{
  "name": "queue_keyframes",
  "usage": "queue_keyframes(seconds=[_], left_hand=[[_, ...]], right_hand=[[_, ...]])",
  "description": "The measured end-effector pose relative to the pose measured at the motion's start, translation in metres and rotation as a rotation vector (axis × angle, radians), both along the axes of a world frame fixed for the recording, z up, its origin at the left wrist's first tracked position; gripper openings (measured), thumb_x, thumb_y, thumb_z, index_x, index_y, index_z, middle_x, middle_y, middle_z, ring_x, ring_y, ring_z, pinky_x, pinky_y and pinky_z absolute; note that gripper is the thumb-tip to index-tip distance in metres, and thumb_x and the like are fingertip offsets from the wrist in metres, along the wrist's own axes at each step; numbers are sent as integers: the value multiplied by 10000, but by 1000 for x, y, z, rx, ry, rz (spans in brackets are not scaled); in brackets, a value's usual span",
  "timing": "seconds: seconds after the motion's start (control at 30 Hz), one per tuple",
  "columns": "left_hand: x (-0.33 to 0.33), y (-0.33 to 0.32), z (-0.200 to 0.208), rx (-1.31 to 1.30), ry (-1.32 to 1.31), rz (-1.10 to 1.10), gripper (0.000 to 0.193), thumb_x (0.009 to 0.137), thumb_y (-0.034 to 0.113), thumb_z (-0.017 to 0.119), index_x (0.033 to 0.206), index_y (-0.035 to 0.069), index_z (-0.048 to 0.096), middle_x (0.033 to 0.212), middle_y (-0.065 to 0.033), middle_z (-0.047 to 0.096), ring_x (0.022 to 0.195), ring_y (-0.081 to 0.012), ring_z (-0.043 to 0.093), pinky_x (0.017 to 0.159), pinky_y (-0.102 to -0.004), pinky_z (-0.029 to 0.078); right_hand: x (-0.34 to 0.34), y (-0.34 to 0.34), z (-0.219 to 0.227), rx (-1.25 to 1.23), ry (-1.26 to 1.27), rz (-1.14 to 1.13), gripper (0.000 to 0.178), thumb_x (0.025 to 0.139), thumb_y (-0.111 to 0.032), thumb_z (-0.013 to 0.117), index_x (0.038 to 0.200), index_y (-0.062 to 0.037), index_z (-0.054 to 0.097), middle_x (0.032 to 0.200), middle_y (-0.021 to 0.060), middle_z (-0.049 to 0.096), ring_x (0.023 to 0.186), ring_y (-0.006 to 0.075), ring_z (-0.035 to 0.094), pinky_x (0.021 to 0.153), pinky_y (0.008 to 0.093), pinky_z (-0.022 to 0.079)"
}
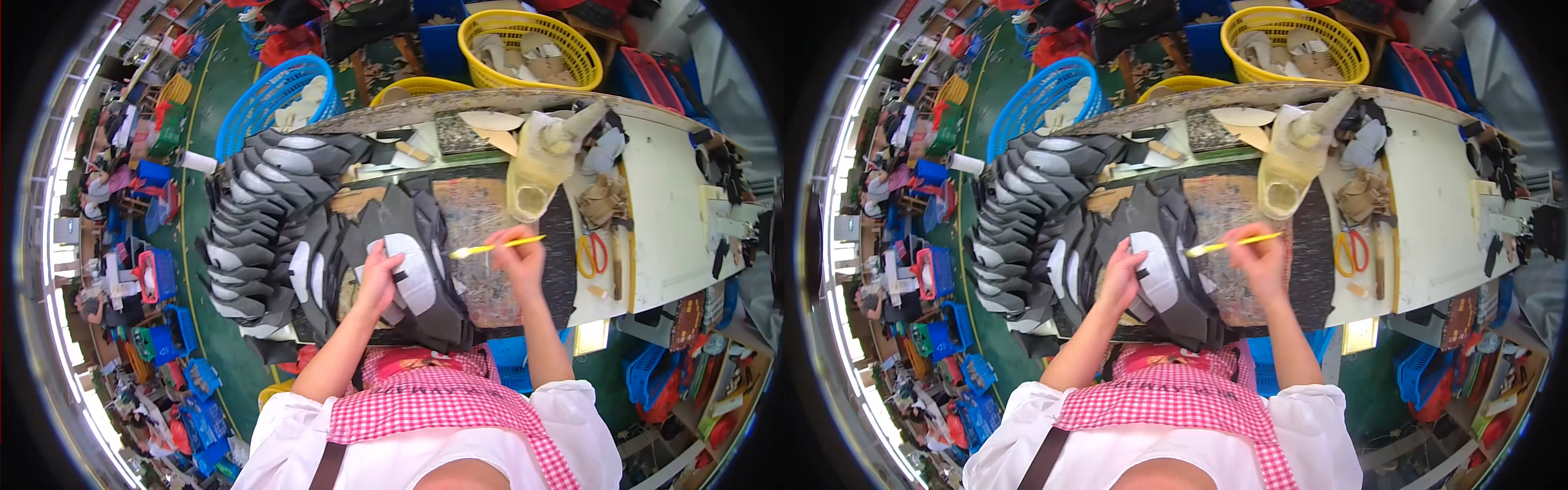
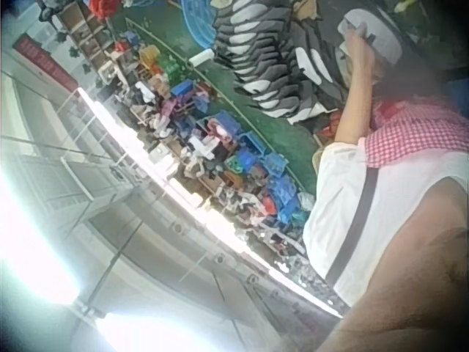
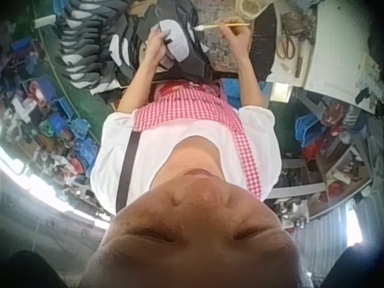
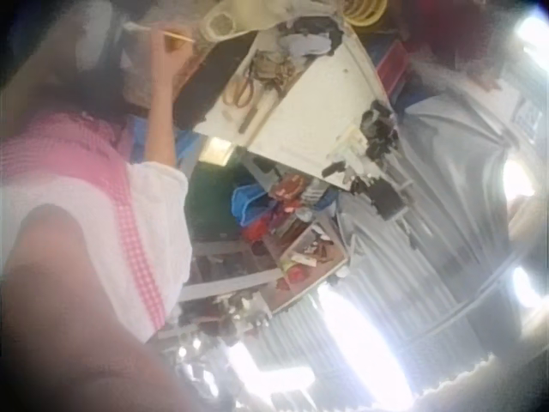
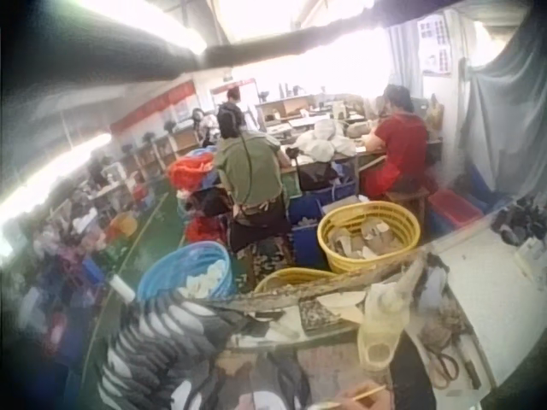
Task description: Applying glue marking and trimming excess thread/material from shoe components using scissors and a hammer.
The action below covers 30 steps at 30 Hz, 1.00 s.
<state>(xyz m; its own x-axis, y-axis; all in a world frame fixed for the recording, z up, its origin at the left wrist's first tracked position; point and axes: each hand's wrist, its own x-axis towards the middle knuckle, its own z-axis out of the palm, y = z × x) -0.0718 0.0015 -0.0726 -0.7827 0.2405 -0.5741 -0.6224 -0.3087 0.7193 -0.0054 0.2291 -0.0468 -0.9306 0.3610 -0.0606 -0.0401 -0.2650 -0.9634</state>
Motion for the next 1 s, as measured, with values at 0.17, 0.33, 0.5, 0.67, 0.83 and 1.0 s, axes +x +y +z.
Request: queue_keyframes(seconds=[0.17,0.33,0.5,0.67,0.83,1.0], left_hand=[[0,-2,-4,-2,-40,22,427,766,-66,514,1175,23,433,1026,-56,564,927,-156,555,832,-282,427],[1,2,0,-19,34,12,433,789,-50,514,1197,53,414,993,-53,578,873,-136,571,793,-268,449],[6,0,-3,-55,40,53,475,799,-53,510,1243,54,378,1021,-58,568,893,-140,566,796,-265,447],[14,-4,-1,-30,30,37,592,812,-48,506,1343,40,256,1151,-70,500,1033,-157,502,897,-286,390],[19,-7,3,-1,85,16,528,821,-35,512,1300,79,320,1071,-43,556,983,-146,540,889,-301,406],[20,-5,20,-7,168,1,526,838,-14,498,1311,89,293,1152,-71,524,1052,-174,512,929,-324,382]], right_hand=[[-40,-43,-15,-132,-33,88,105,804,-64,592,792,-45,489,790,88,600,579,99,533,528,219,436],[-90,-49,-34,447,-58,121,149,798,-101,629,782,-22,503,720,29,589,605,85,542,545,215,420],[-90,-64,-21,53,92,-73,153,798,-108,634,800,-30,503,726,28,581,627,65,539,552,198,422],[16,-70,-56,-93,58,-21,126,803,-44,563,844,-42,444,820,85,567,727,123,562,628,240,457],[91,-43,-58,-76,-151,15,161,786,5,528,869,-56,405,851,113,564,811,156,553,724,306,458],[77,-51,-25,121,142,91,241,741,35,582,892,-61,422,923,108,564,843,194,552,768,310,440]])
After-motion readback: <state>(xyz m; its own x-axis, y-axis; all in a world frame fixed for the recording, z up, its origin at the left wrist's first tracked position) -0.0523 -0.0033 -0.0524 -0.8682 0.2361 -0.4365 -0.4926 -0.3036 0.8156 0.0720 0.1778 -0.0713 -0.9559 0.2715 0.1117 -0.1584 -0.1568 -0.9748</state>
